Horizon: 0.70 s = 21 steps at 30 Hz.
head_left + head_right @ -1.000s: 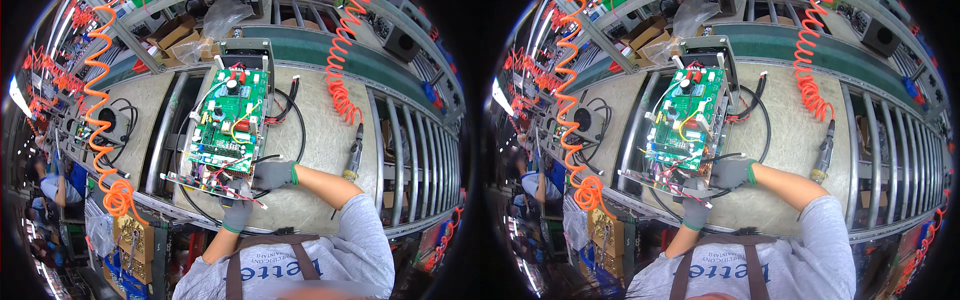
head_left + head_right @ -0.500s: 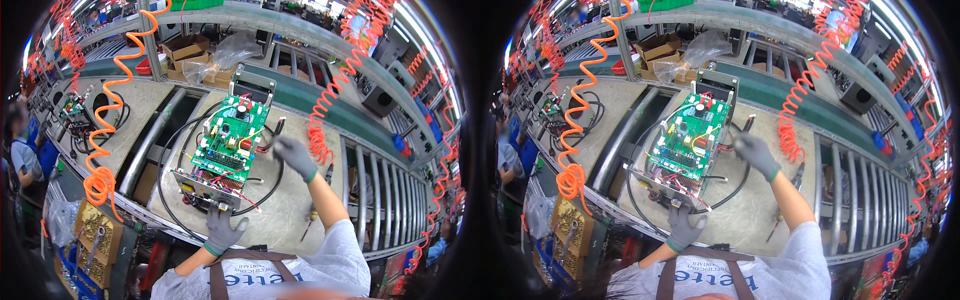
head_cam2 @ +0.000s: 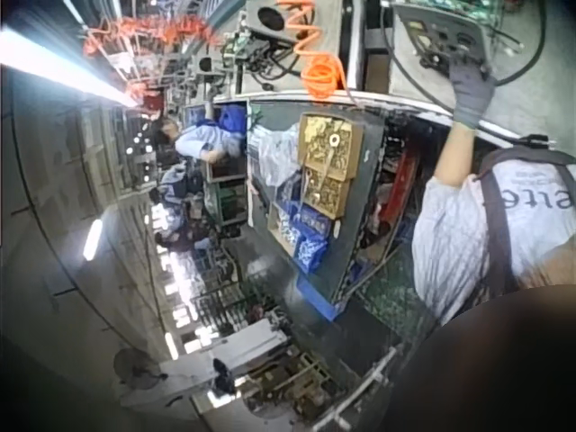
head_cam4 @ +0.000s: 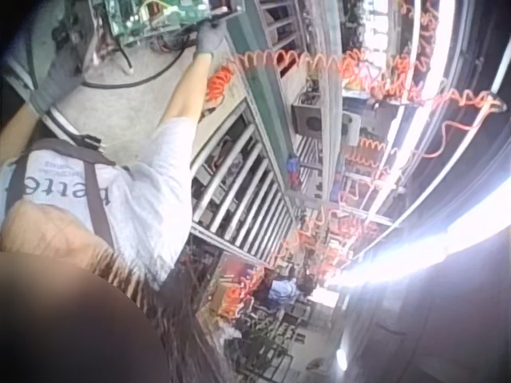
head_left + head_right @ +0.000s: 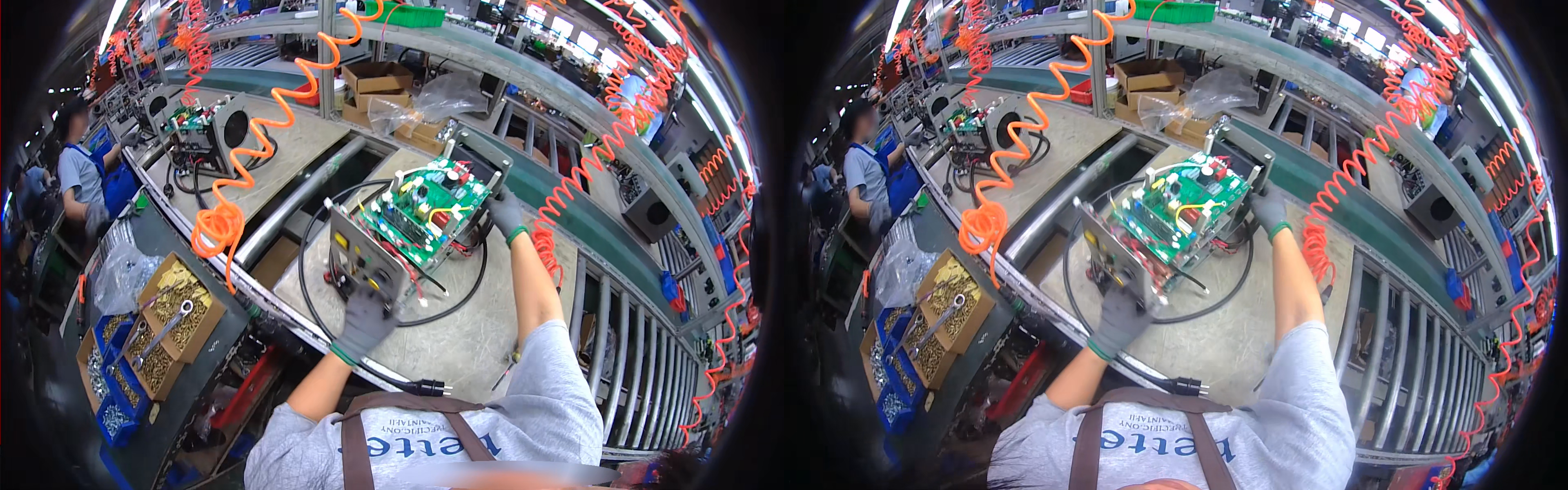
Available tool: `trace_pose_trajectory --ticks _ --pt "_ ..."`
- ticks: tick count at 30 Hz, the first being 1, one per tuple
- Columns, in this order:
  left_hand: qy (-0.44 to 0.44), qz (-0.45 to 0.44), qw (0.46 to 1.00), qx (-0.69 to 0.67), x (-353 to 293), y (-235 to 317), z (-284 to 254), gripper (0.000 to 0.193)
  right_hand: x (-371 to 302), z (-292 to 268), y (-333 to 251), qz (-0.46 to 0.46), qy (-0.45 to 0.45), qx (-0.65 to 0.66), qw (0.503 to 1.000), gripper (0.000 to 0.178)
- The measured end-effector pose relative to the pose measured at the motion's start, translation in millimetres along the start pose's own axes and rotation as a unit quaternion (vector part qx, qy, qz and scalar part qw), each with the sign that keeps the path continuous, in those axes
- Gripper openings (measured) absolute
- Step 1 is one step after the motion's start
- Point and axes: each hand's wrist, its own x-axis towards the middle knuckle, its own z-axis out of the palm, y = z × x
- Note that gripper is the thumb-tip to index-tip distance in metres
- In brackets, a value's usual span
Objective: The person is assembling an electronic inverter unit on a production line.
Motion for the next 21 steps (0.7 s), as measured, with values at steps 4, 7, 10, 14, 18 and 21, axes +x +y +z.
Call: trace_pose_trajectory --ticks 4,7,10,14,18,21 --pt "0.045 0.016 0.998 0.029 13.2 -46.6 -42.1 0.046 -72.8 -25.2 -23.2 -0.034 0.066 -0.115 0.991 0.035" --pt "0.058 -0.06 0.994 0.068 33.3 -74.1 -62.1 0.046 -137.4 -37.8 -49.7 0.018 0.064 -0.136 0.988 0.038" --pt "0.055 -0.112 0.989 0.079 40.1 -94.6 -62.2 0.039 -190.6 -46.9 -61.6 -0.096 0.046 -0.148 0.983 0.037" --pt "0.119 -0.205 0.971 0.013 29.9 -79.0 -59.8 0.042 -246.6 -96.9 -16.3 -0.197 -0.11 -0.211 0.951 0.032" --pt "0.188 -0.193 0.963 -0.025 -1.1 -52.2 -71.8 0.035 -279.5 -131.5 -12.7 -0.227 -0.153 -0.355 0.894 0.043" --pt "0.171 -0.157 0.972 -0.046 -13.4 -20.6 -85.3 0.025 -278.3 -134.7 -14.3 -0.241 -0.175 -0.413 0.861 0.041"
